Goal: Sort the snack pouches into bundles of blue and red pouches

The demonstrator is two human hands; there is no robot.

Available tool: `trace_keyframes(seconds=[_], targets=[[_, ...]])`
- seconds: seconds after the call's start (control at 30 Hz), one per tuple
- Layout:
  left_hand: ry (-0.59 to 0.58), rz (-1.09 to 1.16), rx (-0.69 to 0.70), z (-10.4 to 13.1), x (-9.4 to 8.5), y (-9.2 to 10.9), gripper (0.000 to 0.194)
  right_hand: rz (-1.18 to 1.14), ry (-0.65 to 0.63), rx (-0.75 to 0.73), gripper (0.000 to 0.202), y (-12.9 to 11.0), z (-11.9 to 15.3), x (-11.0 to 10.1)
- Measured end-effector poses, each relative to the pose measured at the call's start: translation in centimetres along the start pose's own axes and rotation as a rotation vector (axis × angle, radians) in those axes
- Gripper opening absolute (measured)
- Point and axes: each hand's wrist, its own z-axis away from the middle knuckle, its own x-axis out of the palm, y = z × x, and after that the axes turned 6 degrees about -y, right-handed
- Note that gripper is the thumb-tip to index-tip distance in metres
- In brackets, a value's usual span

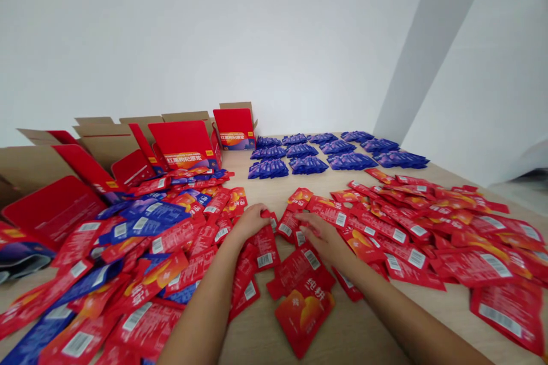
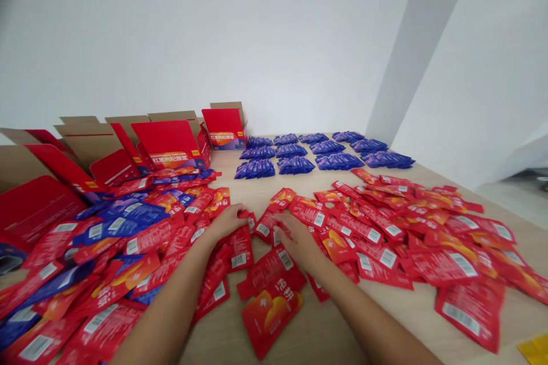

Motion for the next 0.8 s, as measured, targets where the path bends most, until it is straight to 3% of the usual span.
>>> trace_keyframes(seconds=[0.1,0.27,0.43,0.5,0.57,0.63,0.7,0.8], targets=[[0.083,0.059,0.007,0.2,-1.1,0.2,0.009,-0.154,0.087,0.084,0.030,0.9,-0.4,0.9],[0.258,0.232,0.070,0.9,-2.6,1.7,0.006,-0.317,0.097,0.139,0.025,0.4,0.8,1.2],[0.354,0.171,0.322,2.1,-2.6,4.5,0.007,-0.916,0.071,0.335,0.034,-0.7,0.6,1.1],[0.304,0.134,0.456,2.7,-2.1,5.8,0.010,-1.192,-0.015,0.447,0.043,-0.8,0.4,0.8],[0.173,0.073,0.578,3.2,-1.4,7.1,0.013,-1.377,-0.102,0.533,0.047,-0.8,0.3,0.4],[0.000,-0.007,0.656,3.8,-1.0,8.3,0.015,-1.451,-0.106,0.564,0.032,-0.5,0.3,0.1],[-0.142,-0.061,0.664,4.4,-1.3,9.0,0.018,-1.454,-0.024,0.547,0.028,-0.3,0.3,-0.2],[-0.216,-0.082,0.510,5.1,-3.1,8.6,0.024,-1.419,0.116,0.487,0.058,-0.5,0.4,-0.4]])
